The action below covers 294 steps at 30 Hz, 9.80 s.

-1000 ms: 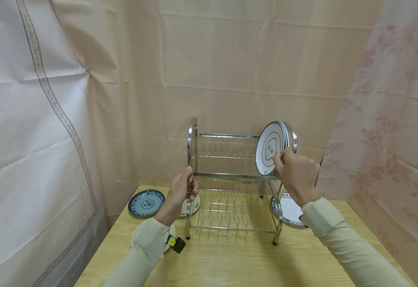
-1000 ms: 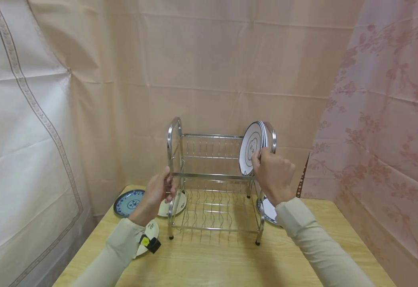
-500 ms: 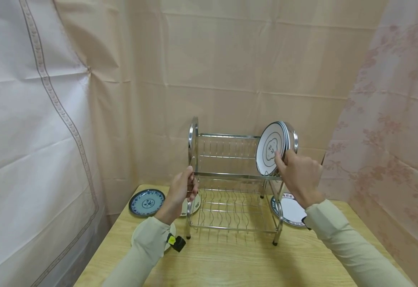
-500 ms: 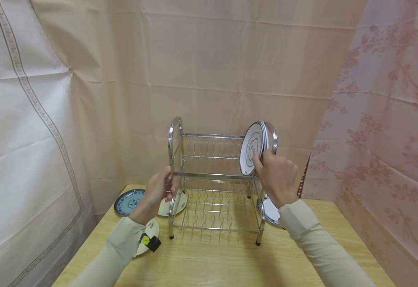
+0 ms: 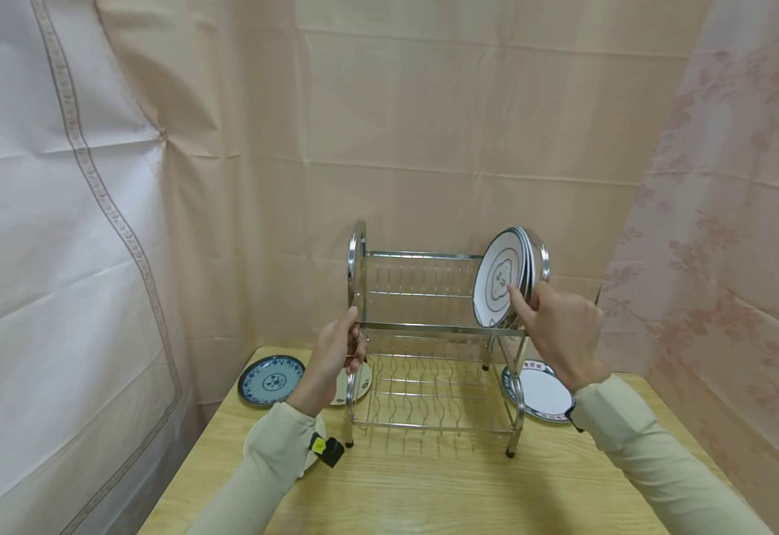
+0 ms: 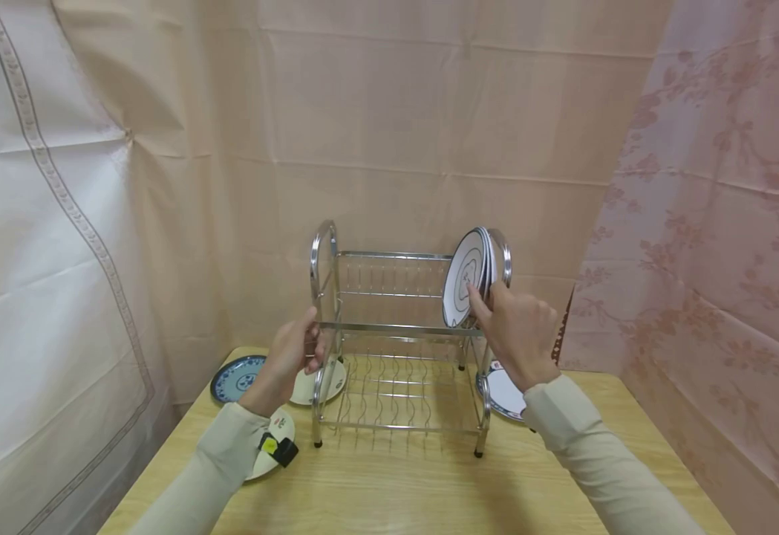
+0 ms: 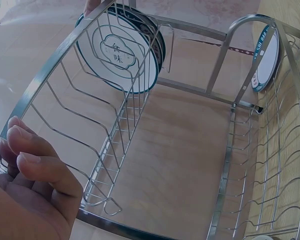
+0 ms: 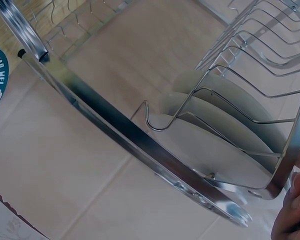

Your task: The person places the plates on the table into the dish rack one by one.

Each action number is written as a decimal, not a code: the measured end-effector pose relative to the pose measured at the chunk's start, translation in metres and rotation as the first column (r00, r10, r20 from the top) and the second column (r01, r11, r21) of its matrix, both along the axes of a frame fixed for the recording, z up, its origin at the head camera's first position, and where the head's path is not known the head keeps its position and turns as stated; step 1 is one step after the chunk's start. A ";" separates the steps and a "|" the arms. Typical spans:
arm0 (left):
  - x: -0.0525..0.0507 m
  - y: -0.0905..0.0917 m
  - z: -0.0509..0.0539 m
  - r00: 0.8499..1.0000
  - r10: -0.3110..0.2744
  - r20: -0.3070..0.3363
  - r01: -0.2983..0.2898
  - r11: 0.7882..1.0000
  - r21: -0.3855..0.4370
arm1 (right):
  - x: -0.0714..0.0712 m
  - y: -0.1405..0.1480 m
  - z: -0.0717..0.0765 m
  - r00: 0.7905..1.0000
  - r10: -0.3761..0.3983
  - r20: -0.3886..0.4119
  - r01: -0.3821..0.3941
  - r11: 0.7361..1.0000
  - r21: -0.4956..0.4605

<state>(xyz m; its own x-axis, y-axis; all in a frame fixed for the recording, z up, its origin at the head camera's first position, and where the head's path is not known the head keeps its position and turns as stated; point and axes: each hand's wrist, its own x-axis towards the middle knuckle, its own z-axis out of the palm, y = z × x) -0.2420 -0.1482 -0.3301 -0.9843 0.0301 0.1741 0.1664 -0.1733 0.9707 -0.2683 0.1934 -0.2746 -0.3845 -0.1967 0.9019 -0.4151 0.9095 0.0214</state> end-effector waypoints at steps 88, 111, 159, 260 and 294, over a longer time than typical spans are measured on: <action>0.001 -0.006 -0.004 0.997 -0.062 -0.053 0.062 0.998 -0.003 | 0.003 0.146 -0.136 0.573 -0.225 0.788 0.362 0.932 0.003; 0.000 -0.009 -0.007 0.996 -0.064 -0.067 0.062 0.998 -0.030 | -0.008 0.154 -0.170 0.341 -0.126 0.931 0.370 0.929 -0.010; 0.003 -0.009 -0.009 0.995 -0.071 -0.066 0.067 0.995 -0.069 | -0.035 0.153 -0.234 0.216 0.407 0.888 0.509 0.729 -0.458; -0.001 -0.005 -0.007 0.996 -0.054 -0.074 0.053 0.998 -0.020 | 0.015 0.198 -0.208 0.542 0.677 0.497 0.402 0.310 -0.861; -0.001 -0.005 -0.009 0.996 -0.066 -0.060 0.065 0.998 -0.012 | 0.036 0.192 -0.174 0.560 0.740 0.373 0.257 0.272 -0.927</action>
<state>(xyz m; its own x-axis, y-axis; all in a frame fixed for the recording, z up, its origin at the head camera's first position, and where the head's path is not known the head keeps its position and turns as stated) -0.2431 -0.1528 -0.3388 -0.9678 0.0965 0.2324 0.2132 -0.1761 0.9610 -0.2326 0.3856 -0.4483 -0.9763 0.2165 0.0049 -0.0153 -0.0462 -0.9988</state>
